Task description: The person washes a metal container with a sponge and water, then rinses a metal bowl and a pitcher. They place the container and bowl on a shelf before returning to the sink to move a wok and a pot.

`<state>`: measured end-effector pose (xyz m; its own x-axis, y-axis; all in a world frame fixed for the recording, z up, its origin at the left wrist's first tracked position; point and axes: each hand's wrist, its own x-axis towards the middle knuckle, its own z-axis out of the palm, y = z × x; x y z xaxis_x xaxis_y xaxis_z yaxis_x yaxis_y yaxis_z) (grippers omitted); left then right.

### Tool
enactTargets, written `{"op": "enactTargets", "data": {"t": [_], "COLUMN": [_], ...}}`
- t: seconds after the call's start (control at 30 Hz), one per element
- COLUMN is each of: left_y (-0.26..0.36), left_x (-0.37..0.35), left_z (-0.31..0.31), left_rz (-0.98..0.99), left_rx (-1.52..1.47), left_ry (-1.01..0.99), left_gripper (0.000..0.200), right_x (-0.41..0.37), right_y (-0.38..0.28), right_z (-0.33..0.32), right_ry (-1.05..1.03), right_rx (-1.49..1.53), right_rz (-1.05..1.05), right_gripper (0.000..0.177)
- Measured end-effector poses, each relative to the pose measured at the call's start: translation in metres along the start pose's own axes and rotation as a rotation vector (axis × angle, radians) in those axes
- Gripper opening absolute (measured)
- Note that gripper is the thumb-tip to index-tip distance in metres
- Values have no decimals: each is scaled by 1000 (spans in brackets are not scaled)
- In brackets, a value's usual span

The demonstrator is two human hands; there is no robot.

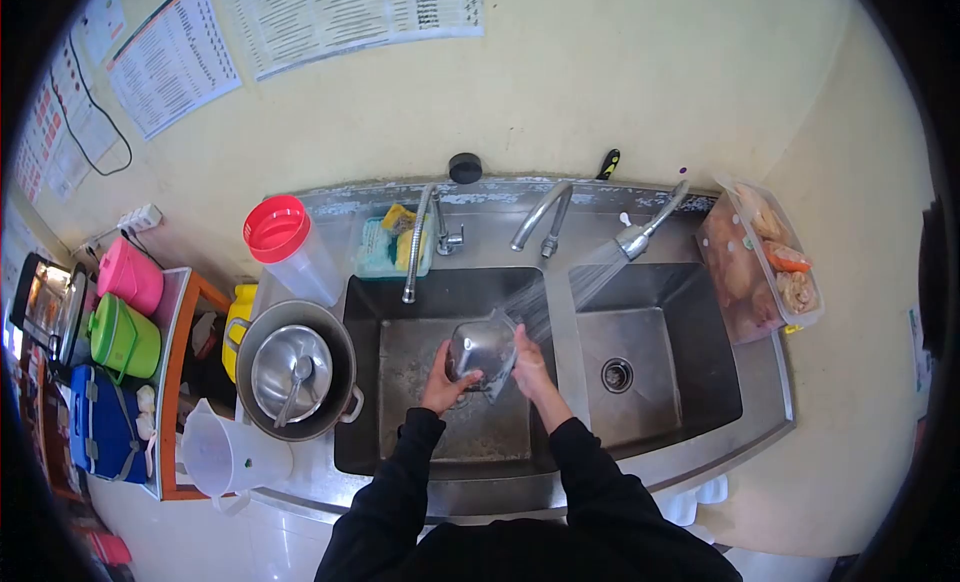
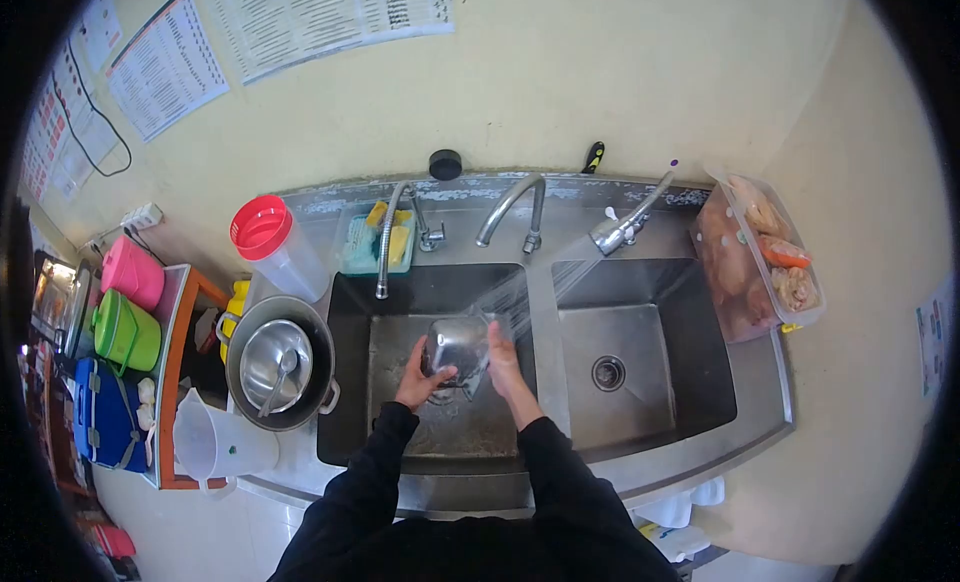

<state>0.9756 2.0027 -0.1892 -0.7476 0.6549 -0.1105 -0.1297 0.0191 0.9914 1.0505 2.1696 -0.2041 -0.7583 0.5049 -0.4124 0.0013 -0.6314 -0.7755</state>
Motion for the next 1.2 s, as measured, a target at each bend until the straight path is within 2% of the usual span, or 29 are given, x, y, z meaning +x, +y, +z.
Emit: {"op": "enactTargets", "data": {"t": [0.1,0.23,0.33,0.4,0.57,0.67,0.73,0.77,0.8,0.83,0.93,1.03,1.13,1.2], "left_y": [-5,64,71,50,-13,-9,9,13,-18,-15,-5,26,38,46], "left_x": [25,26,29,33,41,38,27,25,38,39,37,27,20,16], "left_z": [-7,9,31,47,50,49,38,31,17,11,-8,-18,-30,-33], "left_rz": [290,397,436,434,-9,-272,-319,-341,-266,-223,-112,-43,20,-15], "left_rx": [307,501,457,325,-278,-547,-645,-694,-807,-829,-845,-701,-633,-589], "left_ry": [-56,-59,84,239,214,155,135,124,53,91,184,265,315,382], "left_gripper": [88,83,75,67,52,44,41,39,37,37,36,38,33,34], "right_x": [-15,28,19,25,32,27,6,13,27,30,36,61,72,62], "right_y": [-60,-64,-79,-80,-73,-73,-82,-76,-66,-63,-75,-74,-69,-72], "right_z": [3,-28,-13,-21,-44,-52,-38,-39,-43,-40,-12,0,5,11], "right_ry": [-137,-172,129,142,150,117,97,13,-71,-155,-65,191,166,34], "right_rx": [200,110,14,1,257,302,316,300,283,266,89,298,300,-108], "right_rz": [117,45,-112,-134,-68,49,113,155,195,236,394,504,363,58], "right_gripper": [48,36,24,22,24,28,29,29,30,30,31,32,31,31]}}
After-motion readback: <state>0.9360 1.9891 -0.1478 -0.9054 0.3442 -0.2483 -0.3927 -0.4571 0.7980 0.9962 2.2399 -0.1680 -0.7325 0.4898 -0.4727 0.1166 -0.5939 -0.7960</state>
